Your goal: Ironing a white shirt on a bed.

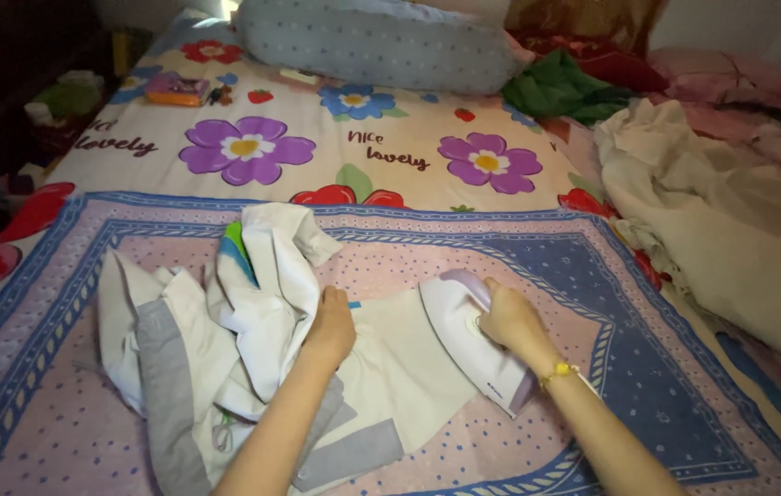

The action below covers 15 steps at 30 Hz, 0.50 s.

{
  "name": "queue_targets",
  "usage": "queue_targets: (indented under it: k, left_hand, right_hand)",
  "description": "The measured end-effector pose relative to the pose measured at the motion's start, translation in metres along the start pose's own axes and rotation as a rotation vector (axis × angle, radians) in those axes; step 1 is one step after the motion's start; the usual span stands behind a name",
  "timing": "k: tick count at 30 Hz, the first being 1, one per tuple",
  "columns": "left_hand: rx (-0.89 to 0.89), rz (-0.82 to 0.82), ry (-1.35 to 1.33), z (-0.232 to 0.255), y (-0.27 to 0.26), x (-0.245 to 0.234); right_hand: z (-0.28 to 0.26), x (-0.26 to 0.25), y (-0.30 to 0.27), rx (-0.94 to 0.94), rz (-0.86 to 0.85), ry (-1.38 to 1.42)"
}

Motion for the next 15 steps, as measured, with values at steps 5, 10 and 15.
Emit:
queue_targets:
  k: [5,10,15]
  left_hand:
    - [-0.039,0.126,-0.240,-0.004,0.011,0.019]
    - [-0.056,0.035,-0.152,0.000,-0.011,-0.011]
    - [-0.009,-0.114,-0.349,0.014,-0.039,-0.031]
  right_hand:
    - [-0.010,-0.004,-0.012,-0.215,-0.101,0.102]
    - [-0.037,-0.026,-0.017,0.171,-0.060,0.147]
    - [-0.051,-0.021,-0.018,-0.254,-0.320,0.233]
Point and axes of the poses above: each hand's wrist, its own y-axis towards the middle knuckle, its own x-axis out of the palm, z = x × y, the point moved 3 cm from there along y, towards the middle knuckle, and after that the axes turned 13 degrees about -z, right-handed, at the moved point
